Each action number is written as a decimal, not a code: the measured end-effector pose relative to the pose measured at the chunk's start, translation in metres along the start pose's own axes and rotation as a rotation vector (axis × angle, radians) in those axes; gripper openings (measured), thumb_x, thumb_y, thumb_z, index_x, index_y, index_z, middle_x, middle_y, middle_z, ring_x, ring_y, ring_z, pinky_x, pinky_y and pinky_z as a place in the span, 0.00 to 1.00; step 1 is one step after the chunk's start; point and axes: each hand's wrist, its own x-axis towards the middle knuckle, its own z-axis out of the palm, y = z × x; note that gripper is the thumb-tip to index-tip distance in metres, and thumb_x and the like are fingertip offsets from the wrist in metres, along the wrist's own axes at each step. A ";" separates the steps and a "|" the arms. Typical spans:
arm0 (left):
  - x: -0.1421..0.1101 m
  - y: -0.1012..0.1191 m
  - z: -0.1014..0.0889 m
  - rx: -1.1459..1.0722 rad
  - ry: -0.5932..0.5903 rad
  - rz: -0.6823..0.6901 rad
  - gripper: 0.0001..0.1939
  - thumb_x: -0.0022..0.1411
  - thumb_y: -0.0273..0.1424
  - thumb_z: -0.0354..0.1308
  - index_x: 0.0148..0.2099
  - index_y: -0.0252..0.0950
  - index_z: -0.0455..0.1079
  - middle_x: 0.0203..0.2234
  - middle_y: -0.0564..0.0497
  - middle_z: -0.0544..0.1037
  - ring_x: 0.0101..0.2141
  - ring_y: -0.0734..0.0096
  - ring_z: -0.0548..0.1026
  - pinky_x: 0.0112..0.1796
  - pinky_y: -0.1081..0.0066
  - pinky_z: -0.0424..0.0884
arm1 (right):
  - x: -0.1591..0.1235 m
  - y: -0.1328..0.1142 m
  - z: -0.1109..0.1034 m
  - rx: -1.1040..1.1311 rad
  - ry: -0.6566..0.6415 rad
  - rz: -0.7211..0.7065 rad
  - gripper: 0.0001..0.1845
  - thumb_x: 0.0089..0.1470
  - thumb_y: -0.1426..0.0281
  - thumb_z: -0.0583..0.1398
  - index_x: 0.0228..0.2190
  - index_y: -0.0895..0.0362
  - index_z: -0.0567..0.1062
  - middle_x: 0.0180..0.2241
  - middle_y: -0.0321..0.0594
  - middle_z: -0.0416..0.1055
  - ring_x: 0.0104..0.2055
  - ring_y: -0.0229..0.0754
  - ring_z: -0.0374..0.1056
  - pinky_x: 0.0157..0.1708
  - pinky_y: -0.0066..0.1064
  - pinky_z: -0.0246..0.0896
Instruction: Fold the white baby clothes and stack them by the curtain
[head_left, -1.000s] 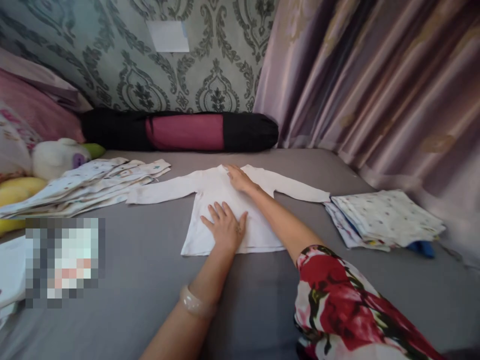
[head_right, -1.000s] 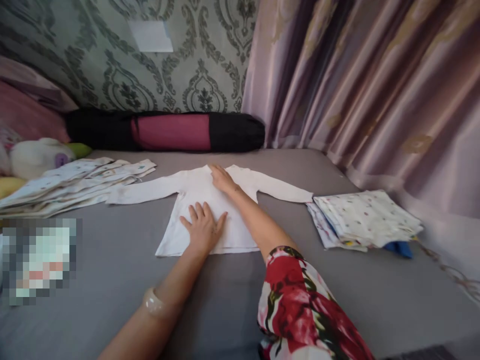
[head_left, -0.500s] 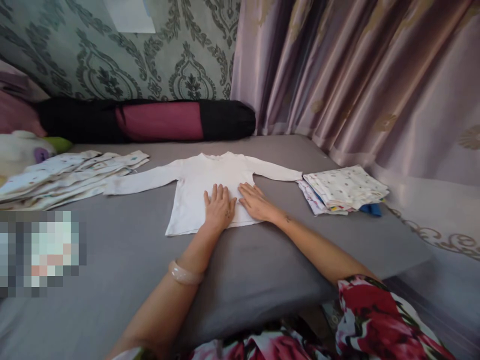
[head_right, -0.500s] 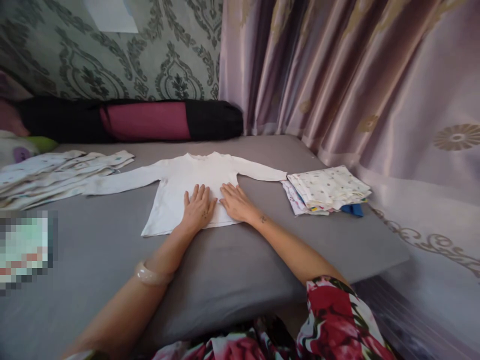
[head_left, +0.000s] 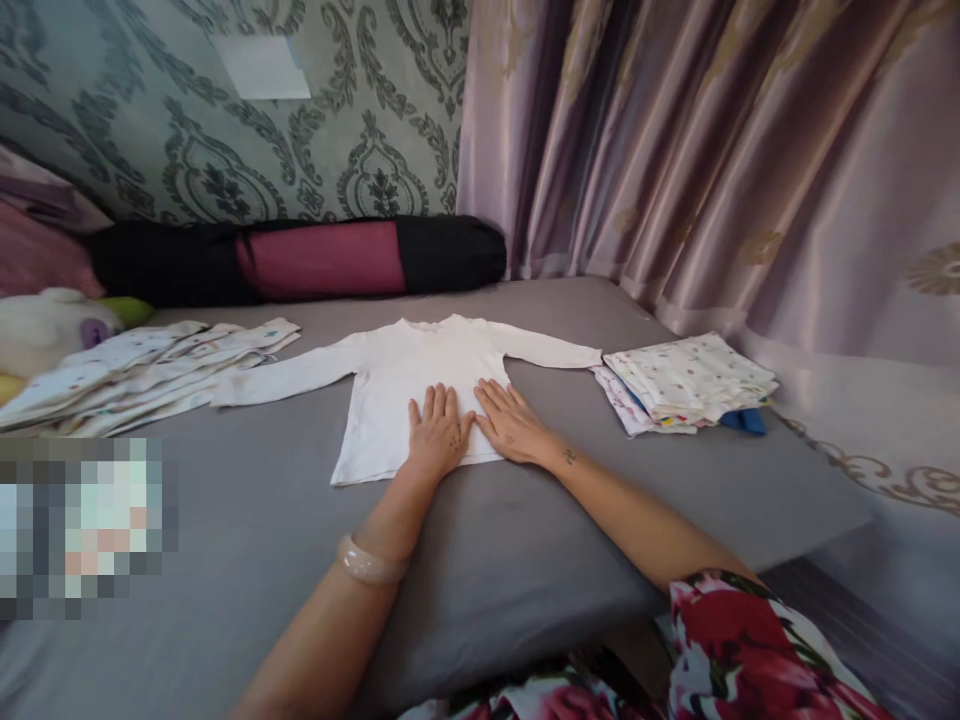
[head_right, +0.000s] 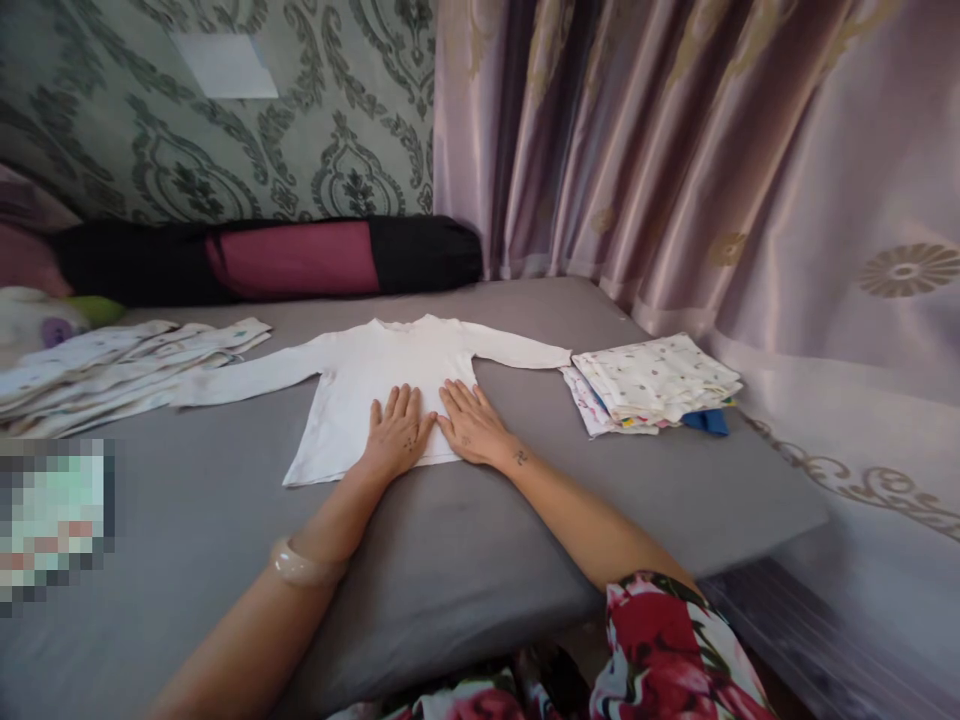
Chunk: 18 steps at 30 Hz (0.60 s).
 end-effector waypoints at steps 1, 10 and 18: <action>0.000 0.000 0.000 0.000 0.018 -0.004 0.33 0.70 0.44 0.31 0.68 0.28 0.51 0.66 0.37 0.53 0.66 0.53 0.49 0.62 0.46 0.45 | 0.000 0.000 0.000 -0.004 0.001 0.003 0.32 0.66 0.60 0.40 0.65 0.63 0.53 0.68 0.50 0.43 0.70 0.47 0.37 0.67 0.47 0.33; -0.001 0.002 -0.001 0.049 -0.005 0.000 0.33 0.70 0.44 0.32 0.69 0.29 0.51 0.67 0.38 0.53 0.66 0.50 0.50 0.61 0.42 0.47 | -0.001 -0.001 0.001 0.029 0.013 0.038 0.32 0.66 0.59 0.41 0.65 0.61 0.55 0.67 0.50 0.45 0.70 0.48 0.38 0.67 0.48 0.34; 0.001 0.000 0.003 0.066 -0.018 0.005 0.34 0.70 0.46 0.31 0.69 0.31 0.50 0.67 0.37 0.52 0.66 0.49 0.50 0.60 0.42 0.47 | 0.021 0.041 -0.021 0.330 -0.067 0.007 0.23 0.63 0.63 0.51 0.55 0.56 0.71 0.59 0.45 0.65 0.60 0.45 0.62 0.59 0.37 0.55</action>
